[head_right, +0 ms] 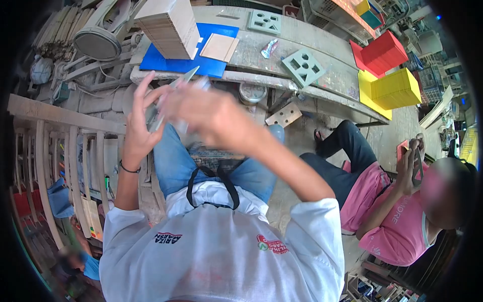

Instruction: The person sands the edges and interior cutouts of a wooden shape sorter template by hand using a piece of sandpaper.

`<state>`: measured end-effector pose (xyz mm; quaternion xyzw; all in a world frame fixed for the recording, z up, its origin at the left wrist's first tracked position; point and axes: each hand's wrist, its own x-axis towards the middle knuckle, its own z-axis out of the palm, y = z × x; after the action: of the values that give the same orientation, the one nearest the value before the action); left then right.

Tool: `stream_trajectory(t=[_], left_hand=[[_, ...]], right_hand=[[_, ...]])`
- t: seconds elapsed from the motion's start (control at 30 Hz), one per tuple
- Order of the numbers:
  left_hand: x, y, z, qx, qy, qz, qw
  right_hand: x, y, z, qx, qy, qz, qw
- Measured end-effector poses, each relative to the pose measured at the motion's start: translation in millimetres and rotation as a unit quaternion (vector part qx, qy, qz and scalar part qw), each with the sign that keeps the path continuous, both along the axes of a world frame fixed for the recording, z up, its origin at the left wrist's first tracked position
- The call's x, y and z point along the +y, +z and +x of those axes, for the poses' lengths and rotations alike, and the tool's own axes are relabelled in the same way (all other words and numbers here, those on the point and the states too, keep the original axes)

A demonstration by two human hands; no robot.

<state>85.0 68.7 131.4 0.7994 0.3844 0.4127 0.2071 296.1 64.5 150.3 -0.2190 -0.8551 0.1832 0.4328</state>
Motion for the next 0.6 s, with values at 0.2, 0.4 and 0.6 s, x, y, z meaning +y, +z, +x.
stream_trajectory(t=[0.2,0.4,0.6], left_hand=[[-4,-3,0,-0.004,0.02,-0.02,1.0],[-3,0,4,0.004,0.021,0.029,0.999],[0,5,-3,0.027,-0.017,0.115,0.993]], right_hand=[[37,-11,21,-0.05,-0.098,0.039,0.993],[-6,-5,-7,0.028,0.005,0.019,0.999],[52,-56,46,0.004,-0.23,-0.037,0.973]])
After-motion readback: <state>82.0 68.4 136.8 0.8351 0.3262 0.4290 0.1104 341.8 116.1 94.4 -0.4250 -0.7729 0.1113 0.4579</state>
